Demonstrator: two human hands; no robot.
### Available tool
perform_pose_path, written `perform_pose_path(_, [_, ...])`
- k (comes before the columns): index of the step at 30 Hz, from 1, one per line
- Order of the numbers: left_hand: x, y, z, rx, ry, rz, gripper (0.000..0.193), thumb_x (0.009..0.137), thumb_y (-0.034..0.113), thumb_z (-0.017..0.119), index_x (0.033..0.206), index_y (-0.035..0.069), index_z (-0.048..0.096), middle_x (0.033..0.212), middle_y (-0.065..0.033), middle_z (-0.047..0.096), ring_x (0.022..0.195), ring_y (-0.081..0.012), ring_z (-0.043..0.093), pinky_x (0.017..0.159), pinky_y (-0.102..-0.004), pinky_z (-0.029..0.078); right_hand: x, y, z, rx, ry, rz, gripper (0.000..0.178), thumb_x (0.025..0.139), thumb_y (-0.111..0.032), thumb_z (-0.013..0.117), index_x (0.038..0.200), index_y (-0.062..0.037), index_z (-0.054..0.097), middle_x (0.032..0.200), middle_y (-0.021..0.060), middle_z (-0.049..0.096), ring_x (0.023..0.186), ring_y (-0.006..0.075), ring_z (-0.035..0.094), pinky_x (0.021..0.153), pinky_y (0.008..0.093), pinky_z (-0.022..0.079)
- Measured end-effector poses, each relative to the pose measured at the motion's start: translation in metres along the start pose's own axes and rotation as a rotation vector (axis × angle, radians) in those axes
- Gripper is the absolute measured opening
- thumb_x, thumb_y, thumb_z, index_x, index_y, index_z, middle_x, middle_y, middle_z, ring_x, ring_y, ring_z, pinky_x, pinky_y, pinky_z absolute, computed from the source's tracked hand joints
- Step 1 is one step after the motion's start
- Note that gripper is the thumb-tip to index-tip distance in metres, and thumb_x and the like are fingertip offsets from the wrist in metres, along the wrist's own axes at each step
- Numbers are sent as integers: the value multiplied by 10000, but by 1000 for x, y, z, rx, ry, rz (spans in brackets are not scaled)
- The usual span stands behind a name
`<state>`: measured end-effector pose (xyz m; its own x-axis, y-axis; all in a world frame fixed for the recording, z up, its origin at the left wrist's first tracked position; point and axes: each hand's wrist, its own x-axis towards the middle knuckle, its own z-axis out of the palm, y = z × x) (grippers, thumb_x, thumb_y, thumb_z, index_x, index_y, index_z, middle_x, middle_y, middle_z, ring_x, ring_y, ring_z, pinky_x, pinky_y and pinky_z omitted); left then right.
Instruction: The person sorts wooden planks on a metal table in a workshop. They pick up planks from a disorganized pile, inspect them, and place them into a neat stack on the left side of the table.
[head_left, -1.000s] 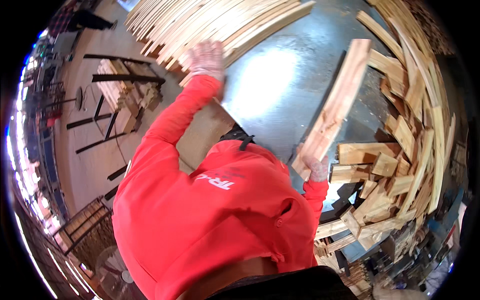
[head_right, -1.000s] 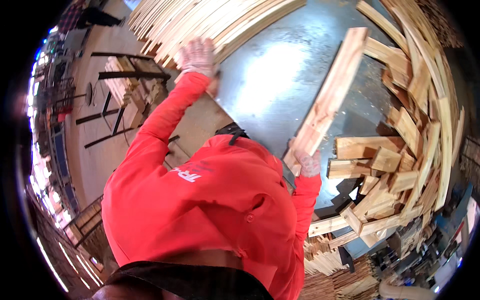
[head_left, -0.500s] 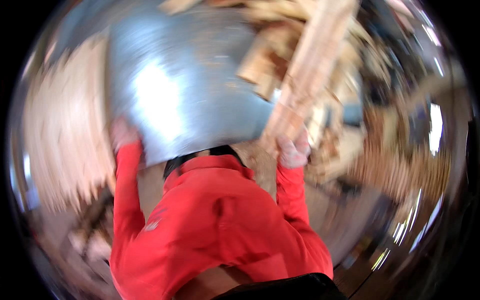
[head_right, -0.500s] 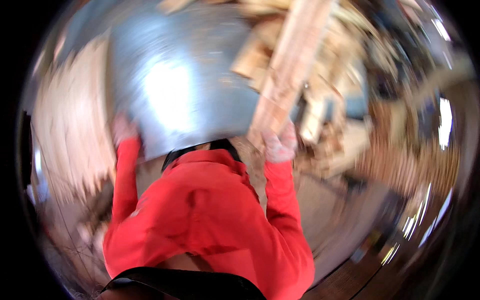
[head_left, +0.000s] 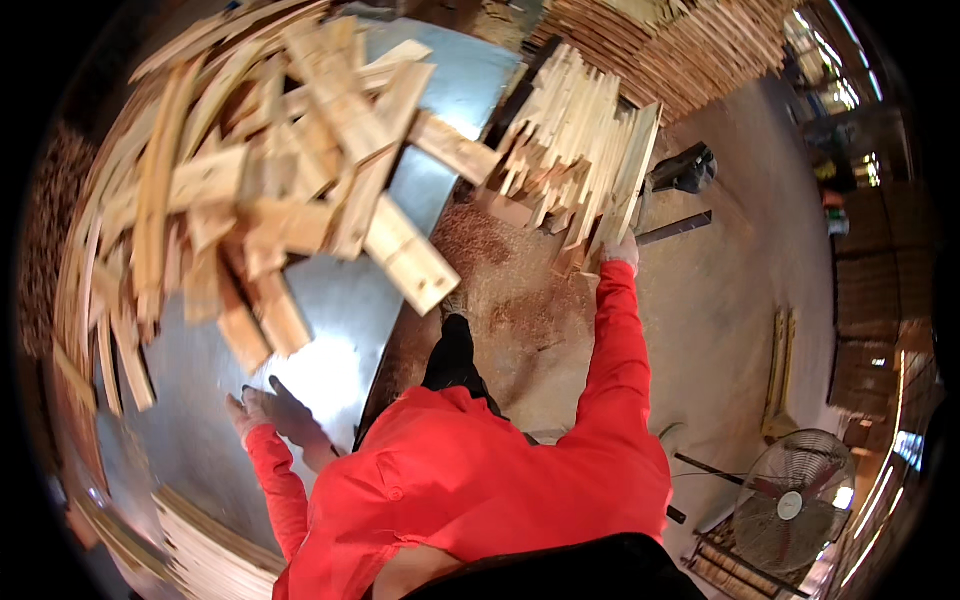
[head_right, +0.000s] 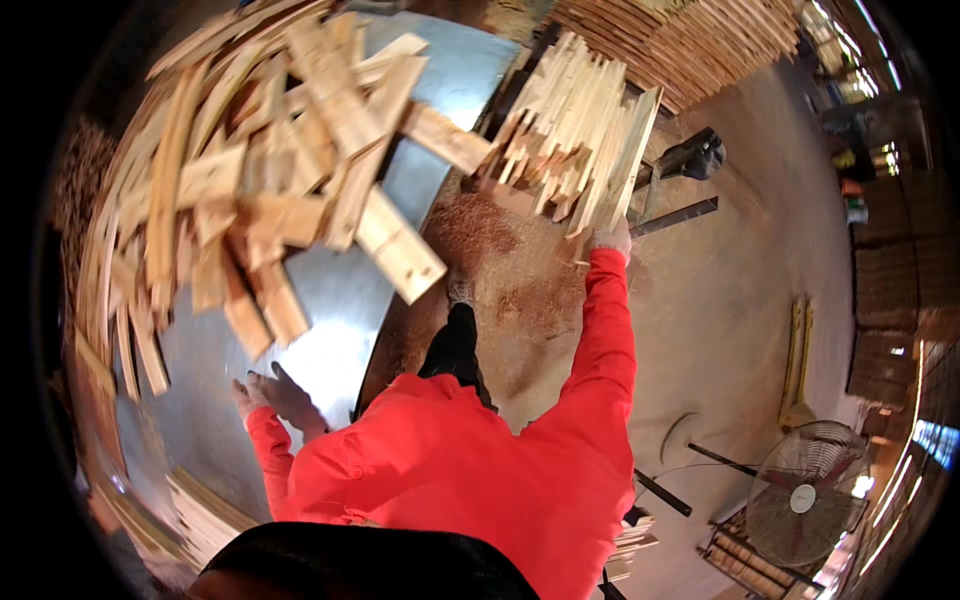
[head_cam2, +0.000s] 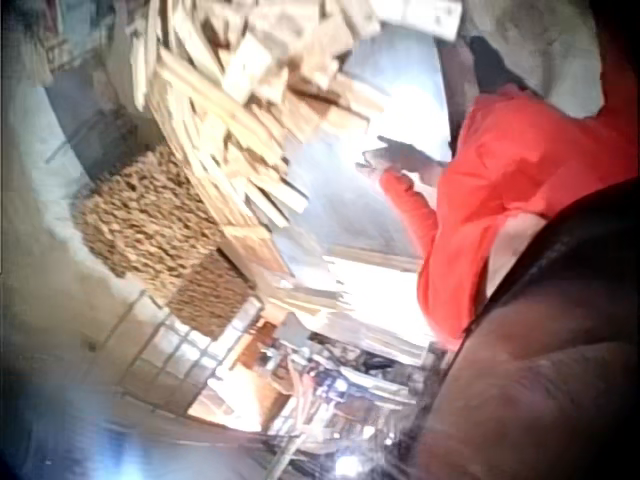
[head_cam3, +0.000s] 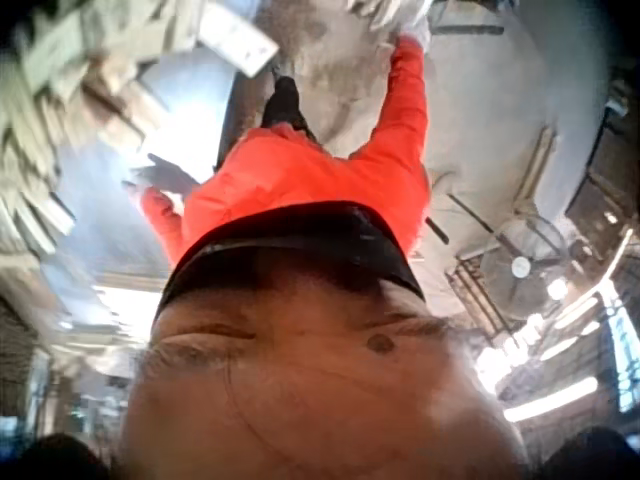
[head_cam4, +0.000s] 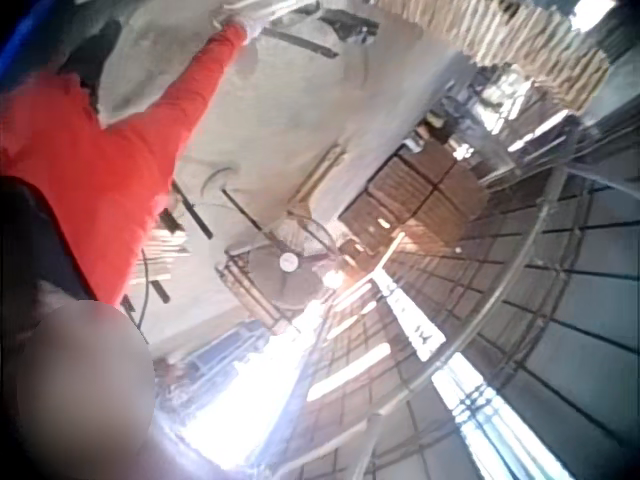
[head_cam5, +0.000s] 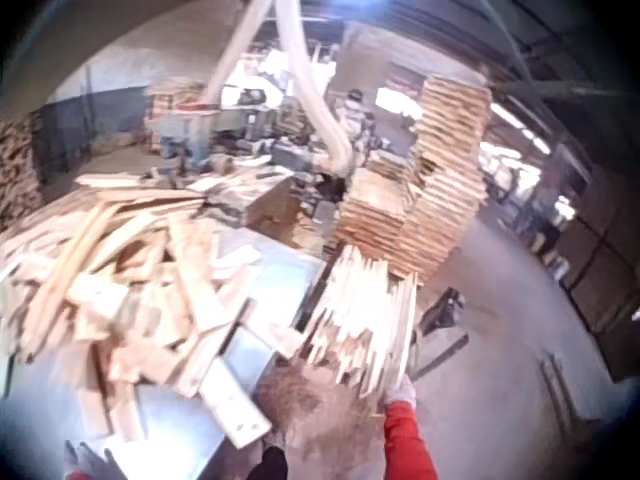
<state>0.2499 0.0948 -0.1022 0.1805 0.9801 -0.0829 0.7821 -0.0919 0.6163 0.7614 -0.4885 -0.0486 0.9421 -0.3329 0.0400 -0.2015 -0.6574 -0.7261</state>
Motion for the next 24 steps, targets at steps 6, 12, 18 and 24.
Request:
perform_pose_path(6, [62,148,77,-90,36,-96,586,894,352,566,1346,11,420,1219,-175,587,1044,-311,587,936,-367,445,171,23,58,-166,-155,129,458,811,-213,564,1261,-128,553,1072,193,658,1039,364,614,881,391,487])
perform_pose_path(12, [84,236,115,-51,51,-107,581,892,355,575,1326,-4,436,1217,-182,585,1051,-310,583,939,-368,443,246,94,132,-300,-124,160,532,940,-379,457,1375,-77,409,1167,239,604,1098,374,580,905,411,462])
perform_pose_path(18, [71,264,124,-14,67,-167,577,891,358,584,1306,-19,452,1215,-190,584,1058,-309,579,942,-369,440,264,82,157,-233,-286,216,559,968,-424,364,1381,-51,409,1213,261,566,1122,406,545,950,426,435])
perform_pose_path(24, [73,257,125,-83,-26,-164,574,889,361,594,1286,-34,468,1213,-198,582,1065,-307,574,945,-370,437,312,130,151,-978,-547,-108,481,916,-309,422,1295,-26,509,1357,201,486,1265,303,473,1066,396,364])
